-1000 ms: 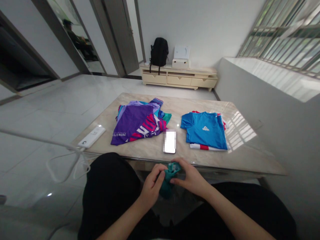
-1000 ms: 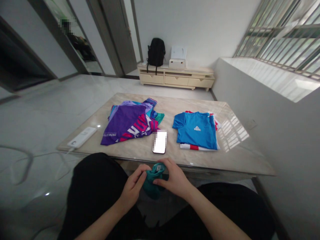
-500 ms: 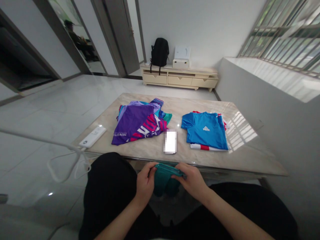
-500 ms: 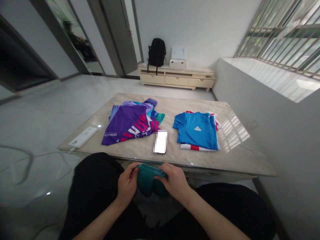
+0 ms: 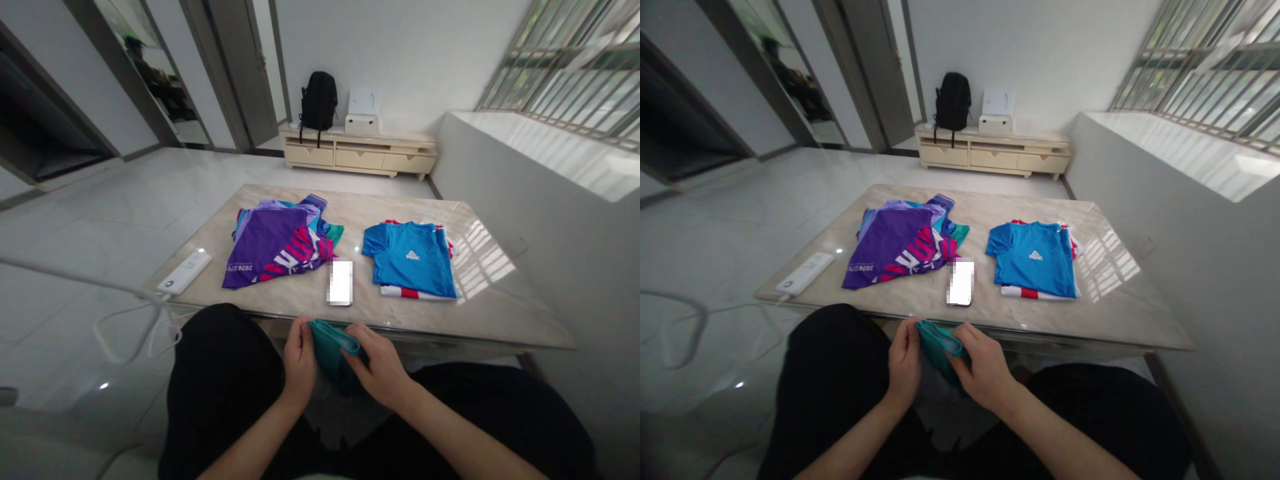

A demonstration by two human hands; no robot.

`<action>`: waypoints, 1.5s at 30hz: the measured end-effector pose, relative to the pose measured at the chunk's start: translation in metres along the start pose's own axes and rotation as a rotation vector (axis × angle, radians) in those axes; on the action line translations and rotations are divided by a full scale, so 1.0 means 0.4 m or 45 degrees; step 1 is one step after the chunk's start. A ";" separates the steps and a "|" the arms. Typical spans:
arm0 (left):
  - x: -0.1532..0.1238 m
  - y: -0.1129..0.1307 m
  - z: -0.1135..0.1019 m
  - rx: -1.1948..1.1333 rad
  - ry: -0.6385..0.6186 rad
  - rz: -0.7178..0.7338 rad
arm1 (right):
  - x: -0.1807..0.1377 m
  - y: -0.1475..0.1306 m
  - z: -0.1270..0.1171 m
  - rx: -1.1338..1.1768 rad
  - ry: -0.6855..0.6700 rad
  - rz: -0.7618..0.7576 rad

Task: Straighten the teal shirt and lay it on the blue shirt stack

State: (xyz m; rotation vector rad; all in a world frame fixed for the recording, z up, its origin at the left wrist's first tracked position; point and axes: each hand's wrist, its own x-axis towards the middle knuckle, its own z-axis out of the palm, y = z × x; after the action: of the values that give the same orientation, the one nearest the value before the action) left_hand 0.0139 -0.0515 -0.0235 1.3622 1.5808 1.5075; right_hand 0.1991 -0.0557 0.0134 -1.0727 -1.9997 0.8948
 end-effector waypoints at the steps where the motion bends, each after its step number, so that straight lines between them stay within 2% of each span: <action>1: 0.002 0.000 0.001 0.035 0.022 0.040 | -0.001 0.000 0.002 0.026 0.001 0.014; 4: 0.019 -0.009 -0.015 0.221 0.029 0.309 | -0.002 0.009 0.006 0.118 0.027 0.075; 8: 0.053 -0.019 -0.058 0.422 -0.069 0.771 | 0.000 0.022 0.006 0.198 0.073 0.113; 11: 0.079 -0.006 -0.088 0.502 -0.141 0.975 | 0.002 0.019 -0.001 0.209 0.042 0.069; 14: 0.097 0.020 -0.113 0.512 -0.224 1.095 | 0.004 0.015 -0.010 0.172 -0.029 0.010; 18: 0.098 0.054 -0.132 0.476 -0.338 1.105 | 0.006 0.022 -0.017 0.052 -0.027 -0.013; 21: 0.081 0.072 -0.132 0.451 -0.386 0.986 | 0.006 0.029 -0.013 0.016 0.019 -0.019; 25: 0.056 0.094 -0.119 0.433 -0.365 0.776 | 0.004 0.025 0.001 0.213 0.014 0.047; 28: 0.043 0.105 -0.114 0.427 -0.366 0.732 | 0.004 0.017 0.008 0.321 -0.018 0.105; 34: 0.045 0.091 -0.124 0.467 -0.409 0.782 | 0.008 0.027 0.003 0.249 -0.022 0.047; 40: 0.079 0.065 -0.141 0.564 -0.371 0.893 | 0.001 0.062 -0.009 -0.141 0.093 -0.243; 42: 0.085 0.060 -0.144 0.572 -0.368 0.916 | 0.001 0.062 -0.011 -0.168 0.074 -0.241; 45: 0.080 0.059 -0.142 0.544 -0.387 0.910 | 0.008 0.050 -0.014 -0.047 0.014 -0.106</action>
State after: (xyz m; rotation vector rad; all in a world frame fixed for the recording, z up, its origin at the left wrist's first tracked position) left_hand -0.0413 -0.0473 0.0184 2.4612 1.3238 1.2507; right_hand 0.2102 -0.0430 0.0011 -1.0048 -2.0432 0.8099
